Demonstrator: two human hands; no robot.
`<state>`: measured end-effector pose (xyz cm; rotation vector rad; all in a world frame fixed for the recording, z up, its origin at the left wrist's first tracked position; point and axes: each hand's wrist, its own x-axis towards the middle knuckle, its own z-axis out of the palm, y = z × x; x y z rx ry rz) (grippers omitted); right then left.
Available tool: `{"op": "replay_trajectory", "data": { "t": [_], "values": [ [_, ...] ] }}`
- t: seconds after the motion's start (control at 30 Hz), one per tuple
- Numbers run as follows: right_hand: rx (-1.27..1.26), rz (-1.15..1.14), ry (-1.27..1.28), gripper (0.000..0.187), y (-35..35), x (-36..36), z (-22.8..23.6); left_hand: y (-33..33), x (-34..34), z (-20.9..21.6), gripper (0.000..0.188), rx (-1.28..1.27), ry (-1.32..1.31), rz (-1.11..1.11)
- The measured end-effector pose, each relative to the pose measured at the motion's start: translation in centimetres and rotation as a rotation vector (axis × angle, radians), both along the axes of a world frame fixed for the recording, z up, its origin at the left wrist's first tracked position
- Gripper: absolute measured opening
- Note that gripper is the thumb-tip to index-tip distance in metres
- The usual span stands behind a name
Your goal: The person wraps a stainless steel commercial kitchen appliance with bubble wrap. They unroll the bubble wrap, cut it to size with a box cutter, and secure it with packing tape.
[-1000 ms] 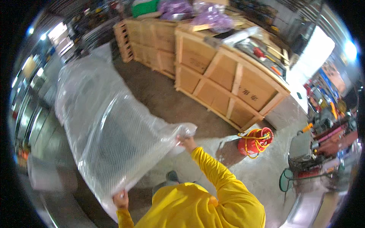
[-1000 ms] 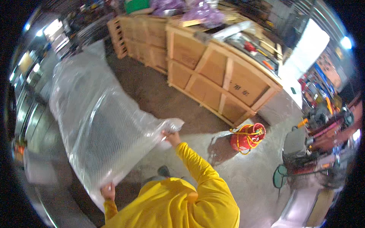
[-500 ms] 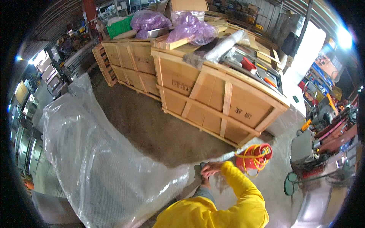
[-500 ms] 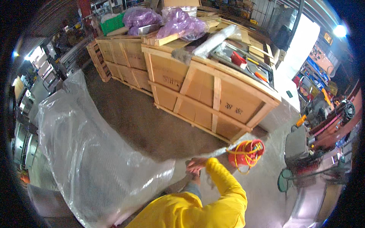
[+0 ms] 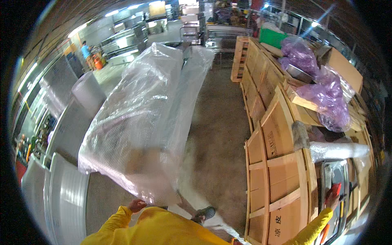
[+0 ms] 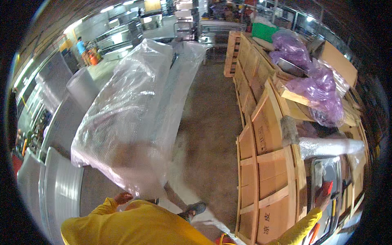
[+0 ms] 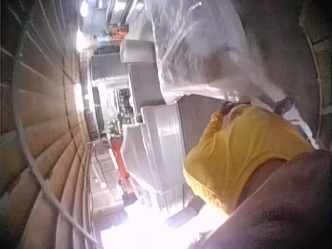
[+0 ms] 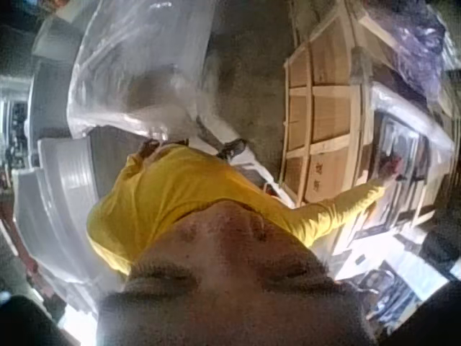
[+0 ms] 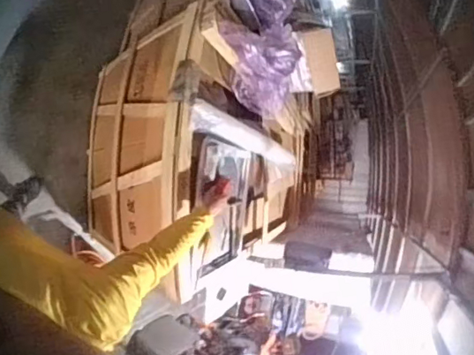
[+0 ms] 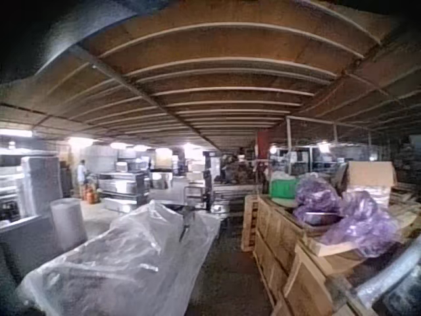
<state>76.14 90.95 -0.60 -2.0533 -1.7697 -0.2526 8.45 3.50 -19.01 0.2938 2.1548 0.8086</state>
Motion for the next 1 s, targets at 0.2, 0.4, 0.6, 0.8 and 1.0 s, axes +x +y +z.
{"op": "replay_trajectory", "data": {
  "t": [0.2,0.4,0.6,0.8,1.0],
  "values": [
    [0.111,0.010,-0.189,0.038,3.3,4.6,-2.6,0.3,4.5,0.4,0.058,-0.389,0.026,-0.150],
    [0.554,0.057,-0.344,0.040,-3.9,0.3,6.6,7.0,5.0,8.3,0.045,-0.285,0.098,-0.132],
    [0.345,0.552,0.783,0.052,-28.7,-16.6,13.1,17.8,2.8,18.0,0.033,0.156,-0.002,-0.348],
    [-0.527,0.976,1.331,0.091,-56.3,-39.9,3.7,15.4,-1.0,21.1,0.047,0.489,-0.324,-0.411],
    [-0.683,1.255,0.761,0.079,-79.9,-54.6,-1.7,-0.4,-9.8,19.3,0.059,0.370,-0.533,-0.483]
  ]
}}
